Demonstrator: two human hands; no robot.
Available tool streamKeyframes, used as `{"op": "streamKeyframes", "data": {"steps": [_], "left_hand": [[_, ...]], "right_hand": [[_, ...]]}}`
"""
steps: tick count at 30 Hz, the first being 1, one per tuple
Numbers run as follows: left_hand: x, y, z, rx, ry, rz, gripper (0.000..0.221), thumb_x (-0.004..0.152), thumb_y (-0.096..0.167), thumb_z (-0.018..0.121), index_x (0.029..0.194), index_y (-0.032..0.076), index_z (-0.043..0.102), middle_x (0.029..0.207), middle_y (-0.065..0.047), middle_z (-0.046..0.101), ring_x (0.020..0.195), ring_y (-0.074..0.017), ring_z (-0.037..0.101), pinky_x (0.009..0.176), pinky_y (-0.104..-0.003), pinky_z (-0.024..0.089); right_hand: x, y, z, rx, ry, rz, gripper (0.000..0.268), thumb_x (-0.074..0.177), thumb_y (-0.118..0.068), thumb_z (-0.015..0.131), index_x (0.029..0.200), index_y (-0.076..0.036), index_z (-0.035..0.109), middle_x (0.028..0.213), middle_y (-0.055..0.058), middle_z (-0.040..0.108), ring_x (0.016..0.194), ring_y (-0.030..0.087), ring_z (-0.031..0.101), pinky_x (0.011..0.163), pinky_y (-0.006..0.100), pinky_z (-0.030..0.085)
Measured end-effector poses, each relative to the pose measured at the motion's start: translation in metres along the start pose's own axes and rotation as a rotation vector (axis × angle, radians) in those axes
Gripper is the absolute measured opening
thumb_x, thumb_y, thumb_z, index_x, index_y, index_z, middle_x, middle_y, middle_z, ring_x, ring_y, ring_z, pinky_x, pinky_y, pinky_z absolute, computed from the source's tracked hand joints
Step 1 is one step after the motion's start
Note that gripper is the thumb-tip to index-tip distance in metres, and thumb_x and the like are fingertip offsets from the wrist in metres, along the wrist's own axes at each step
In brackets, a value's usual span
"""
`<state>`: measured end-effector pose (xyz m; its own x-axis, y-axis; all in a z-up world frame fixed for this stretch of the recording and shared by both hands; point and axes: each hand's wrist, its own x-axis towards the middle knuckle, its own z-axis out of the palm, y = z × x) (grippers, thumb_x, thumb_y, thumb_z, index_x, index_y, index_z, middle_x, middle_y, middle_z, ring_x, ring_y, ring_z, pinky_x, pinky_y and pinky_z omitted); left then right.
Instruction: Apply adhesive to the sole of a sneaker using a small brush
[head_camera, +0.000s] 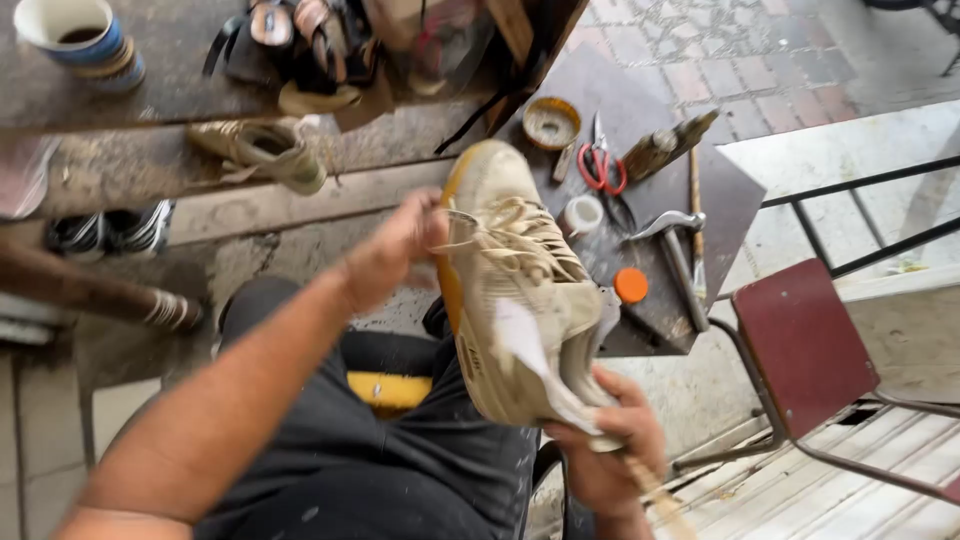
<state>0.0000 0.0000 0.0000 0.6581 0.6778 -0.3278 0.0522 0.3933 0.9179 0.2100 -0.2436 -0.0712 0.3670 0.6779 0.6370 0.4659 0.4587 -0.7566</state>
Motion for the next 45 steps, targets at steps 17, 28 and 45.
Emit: {"op": "streamKeyframes", "data": {"steps": [17, 28, 45], "left_hand": [[-0.07, -0.221, 0.029, -1.081, -0.361, 0.068, 0.055, 0.082, 0.022, 0.058, 0.128, -0.007, 0.058, 0.107, -0.029, 0.071, 0.094, -0.0397, 0.075, 0.086, -0.06, 0.059], [-0.025, -0.24, 0.008, -1.138, -0.38, -0.062, 0.059, 0.075, 0.025, 0.053, 0.122, -0.009, 0.064, 0.107, -0.03, 0.072, 0.101, -0.043, 0.072, 0.095, -0.063, 0.053], [-0.04, -0.097, 0.033, 0.505, -0.131, 0.041, 0.119, 0.06, 0.046, 0.09, 0.155, 0.015, 0.026, 0.135, -0.032, 0.053, 0.129, -0.0535, 0.053, 0.111, -0.062, 0.043]], "right_hand": [[0.012, 0.046, 0.053, 0.808, -0.382, 0.675, 0.06, 0.101, -0.016, 0.059, 0.158, -0.011, 0.04, 0.096, 0.02, 0.064, 0.041, 0.008, 0.046, 0.042, 0.029, 0.058], [0.03, 0.047, 0.088, 1.294, -0.53, 0.59, 0.098, 0.073, -0.029, 0.086, 0.156, -0.006, 0.039, 0.137, 0.045, 0.055, 0.126, 0.047, 0.064, 0.108, 0.056, 0.052], [0.024, 0.055, 0.075, 0.971, -0.387, 0.646, 0.084, 0.08, -0.022, 0.077, 0.155, -0.002, 0.044, 0.101, 0.025, 0.075, 0.064, 0.018, 0.071, 0.067, 0.036, 0.064]]}}
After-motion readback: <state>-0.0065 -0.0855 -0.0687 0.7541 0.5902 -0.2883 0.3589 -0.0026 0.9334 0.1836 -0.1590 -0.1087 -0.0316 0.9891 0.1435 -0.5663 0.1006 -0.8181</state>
